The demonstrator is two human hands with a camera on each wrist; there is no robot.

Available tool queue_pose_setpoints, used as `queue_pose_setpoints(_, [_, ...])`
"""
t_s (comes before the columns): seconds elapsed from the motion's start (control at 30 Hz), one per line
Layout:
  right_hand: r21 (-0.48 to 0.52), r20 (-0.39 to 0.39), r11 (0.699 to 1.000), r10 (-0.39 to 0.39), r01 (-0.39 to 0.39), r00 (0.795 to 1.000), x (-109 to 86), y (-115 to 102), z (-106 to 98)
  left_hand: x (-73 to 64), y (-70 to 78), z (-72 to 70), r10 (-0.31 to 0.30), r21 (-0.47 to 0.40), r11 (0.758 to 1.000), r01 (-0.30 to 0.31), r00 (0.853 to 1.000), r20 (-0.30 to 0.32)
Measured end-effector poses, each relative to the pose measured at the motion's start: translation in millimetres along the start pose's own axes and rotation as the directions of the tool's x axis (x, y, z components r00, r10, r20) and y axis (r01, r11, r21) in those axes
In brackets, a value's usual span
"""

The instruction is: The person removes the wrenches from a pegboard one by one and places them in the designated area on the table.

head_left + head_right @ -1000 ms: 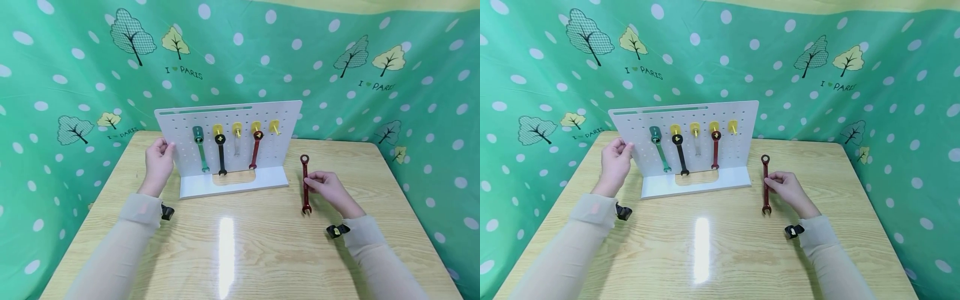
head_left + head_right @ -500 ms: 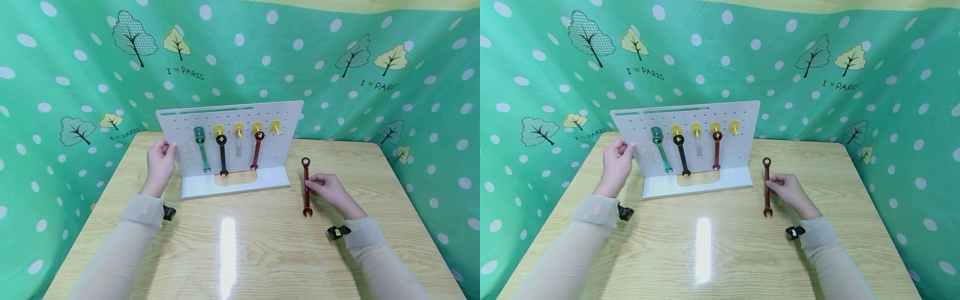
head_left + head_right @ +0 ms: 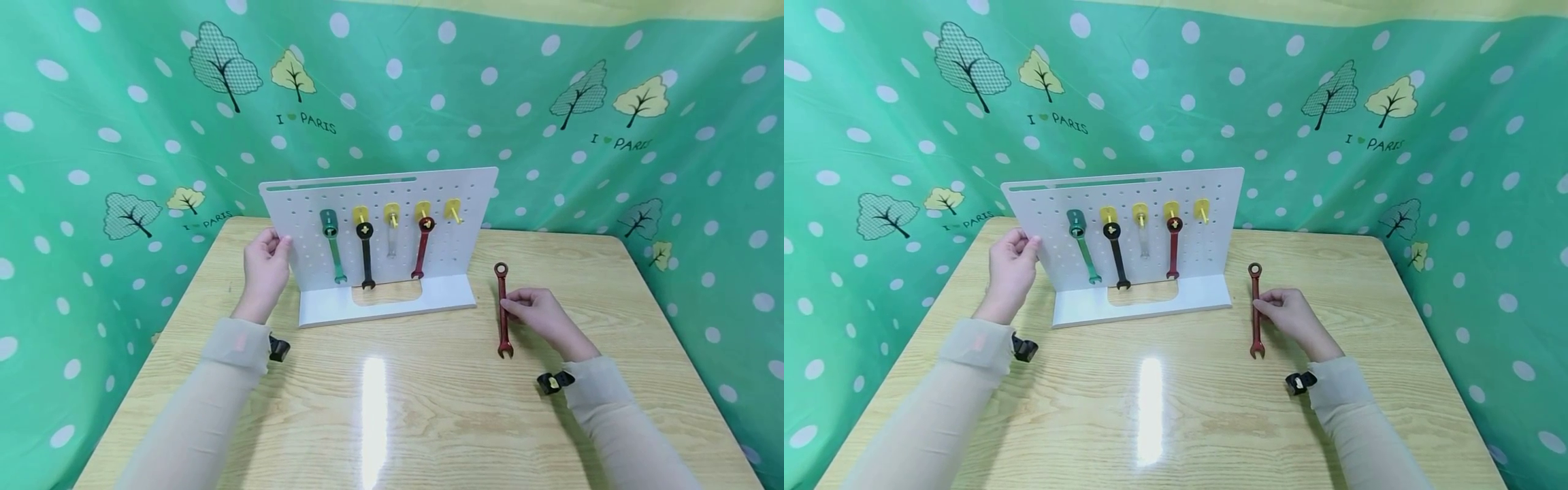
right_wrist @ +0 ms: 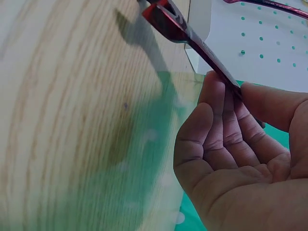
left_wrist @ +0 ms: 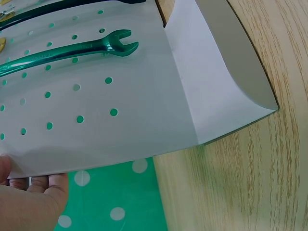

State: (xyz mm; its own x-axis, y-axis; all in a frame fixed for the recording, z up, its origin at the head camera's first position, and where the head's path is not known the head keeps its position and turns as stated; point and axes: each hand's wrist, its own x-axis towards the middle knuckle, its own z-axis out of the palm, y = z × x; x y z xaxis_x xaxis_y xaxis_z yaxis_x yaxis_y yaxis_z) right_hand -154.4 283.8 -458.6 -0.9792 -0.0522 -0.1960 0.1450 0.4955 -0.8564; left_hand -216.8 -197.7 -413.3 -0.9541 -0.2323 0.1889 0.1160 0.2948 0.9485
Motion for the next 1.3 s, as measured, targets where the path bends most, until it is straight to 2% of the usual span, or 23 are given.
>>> queue_pose_setpoints(0.3, [-0.101, -0.012, 0.995, 0.018, -0.019, 1.0, 1.5, 8.5, -0.4, 0.2, 0.4, 2.4, -0.005, 0.002, 1.0, 0.005, 1.0, -0.002])
queue_pose_setpoints(0.67, [-0.201, -0.026, 0.979, 0.025, -0.03, 0.999, 0.8, 6.8, 3.3, -0.7, -0.5, 2.9, -0.009, 0.014, 1.0, 0.01, 1.0, -0.001])
queue_pose_setpoints(1.3, [-0.296, -0.031, 0.953, 0.06, -0.066, 0.998, -1.9, 0.0, 7.8, -1.2, -0.1, 2.1, -0.009, -0.01, 1.0, 0.009, 1.0, 0.01])
